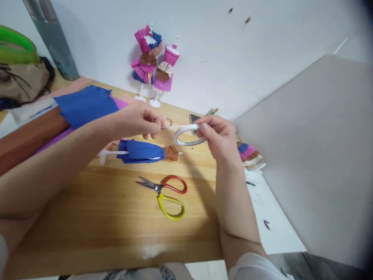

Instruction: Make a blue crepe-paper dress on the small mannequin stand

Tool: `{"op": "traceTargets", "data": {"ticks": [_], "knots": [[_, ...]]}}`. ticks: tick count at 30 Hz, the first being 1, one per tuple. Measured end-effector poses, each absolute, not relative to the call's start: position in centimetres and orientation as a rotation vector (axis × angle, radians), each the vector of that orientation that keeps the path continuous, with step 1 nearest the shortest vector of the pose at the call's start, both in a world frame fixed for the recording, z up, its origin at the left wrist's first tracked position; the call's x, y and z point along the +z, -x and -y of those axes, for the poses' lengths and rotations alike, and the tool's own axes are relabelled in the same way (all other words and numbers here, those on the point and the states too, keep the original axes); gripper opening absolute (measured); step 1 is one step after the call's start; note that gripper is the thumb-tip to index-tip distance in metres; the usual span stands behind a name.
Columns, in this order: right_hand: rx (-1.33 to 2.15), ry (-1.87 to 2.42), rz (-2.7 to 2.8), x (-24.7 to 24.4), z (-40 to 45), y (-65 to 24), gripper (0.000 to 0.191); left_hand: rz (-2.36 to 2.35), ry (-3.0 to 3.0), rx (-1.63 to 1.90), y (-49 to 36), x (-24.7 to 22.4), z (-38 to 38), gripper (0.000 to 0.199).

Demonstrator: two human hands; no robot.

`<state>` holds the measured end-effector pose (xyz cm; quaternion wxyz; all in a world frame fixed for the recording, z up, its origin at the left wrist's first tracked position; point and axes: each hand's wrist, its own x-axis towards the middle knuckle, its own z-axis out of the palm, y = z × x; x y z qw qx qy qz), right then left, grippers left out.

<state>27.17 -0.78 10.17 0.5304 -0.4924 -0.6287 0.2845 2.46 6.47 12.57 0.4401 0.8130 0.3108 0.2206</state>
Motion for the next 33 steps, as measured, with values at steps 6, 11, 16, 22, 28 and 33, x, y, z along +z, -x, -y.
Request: {"op": "traceTargets", "data": {"ticks": [6,11,16,22,28,33], "knots": [[0.765,0.943,1.299,9.7,0.2,-26.1,0.037,-0.575,-1.561,0.427,-2.8,11.7,-6.5,0.014],[0.855,0.794,1.191,9.1,-0.2,-24.8,0.031,-0.451,-1.421,0.464,-2.9,11.3,-6.5,0.014],[0.886,0.764,1.19,8.2,-0.8,-24.8,0.029,-0.45,-1.45,0.499,-2.9,11.6,-6.4,0.012],[0.823,0.869,1.283,8.0,-0.7,-25.7,0.042,-0.529,-1.544,0.531,-2.4,12.2,-6.6,0.013],[0.547,0.951,1.271,9.4,-0.1,-27.0,0.03,-0.578,-1.606,0.53,-1.7,12.8,-6.7,0.012],[0.537,1.186,1.527,9.3,3.8,-25.9,0.012,-0.532,-1.603,0.519,-1.8,12.4,-7.3,0.016]]}}
